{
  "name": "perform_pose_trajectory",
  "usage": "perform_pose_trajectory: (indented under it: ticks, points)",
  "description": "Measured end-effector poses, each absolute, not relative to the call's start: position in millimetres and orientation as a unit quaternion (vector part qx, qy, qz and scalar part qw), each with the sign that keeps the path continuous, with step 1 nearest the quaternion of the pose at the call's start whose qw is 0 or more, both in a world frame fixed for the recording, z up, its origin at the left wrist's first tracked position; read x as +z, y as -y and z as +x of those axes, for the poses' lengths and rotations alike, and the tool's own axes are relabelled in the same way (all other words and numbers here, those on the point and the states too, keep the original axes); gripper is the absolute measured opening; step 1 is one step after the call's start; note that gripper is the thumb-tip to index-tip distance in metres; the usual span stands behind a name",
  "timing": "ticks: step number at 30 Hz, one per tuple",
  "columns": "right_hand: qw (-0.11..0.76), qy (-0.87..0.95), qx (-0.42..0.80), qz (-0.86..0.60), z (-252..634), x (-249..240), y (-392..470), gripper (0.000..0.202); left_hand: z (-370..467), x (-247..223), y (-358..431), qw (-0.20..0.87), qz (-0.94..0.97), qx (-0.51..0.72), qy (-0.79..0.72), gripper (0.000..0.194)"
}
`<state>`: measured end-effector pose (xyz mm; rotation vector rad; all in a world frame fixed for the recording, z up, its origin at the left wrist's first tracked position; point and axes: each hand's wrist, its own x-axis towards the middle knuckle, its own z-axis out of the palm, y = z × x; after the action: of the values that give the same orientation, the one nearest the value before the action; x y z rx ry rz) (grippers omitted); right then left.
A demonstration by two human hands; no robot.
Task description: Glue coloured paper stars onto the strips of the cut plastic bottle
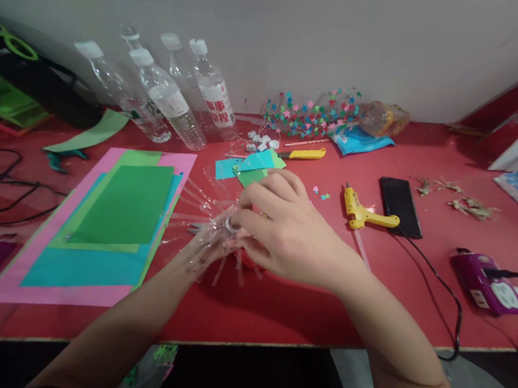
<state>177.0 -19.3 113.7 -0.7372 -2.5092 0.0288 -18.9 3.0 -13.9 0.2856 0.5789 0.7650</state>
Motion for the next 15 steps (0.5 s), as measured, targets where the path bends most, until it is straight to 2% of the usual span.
perform_pose_trajectory:
  ticks: [9, 15]
  points:
    - [0.281, 0.921, 0.012, -0.27, 190.0, 123.3, 16.7, 0.014, -18.4, -4.1, -1.9, 0.89, 0.136, 0.351, -0.258, 0.049]
    - [0.298, 0.911, 0.0, -0.284, 199.0, 130.5, 15.2, 0.007, -23.1, -12.4, -4.3, 0.886, 0.112, 0.361, -0.268, 0.044]
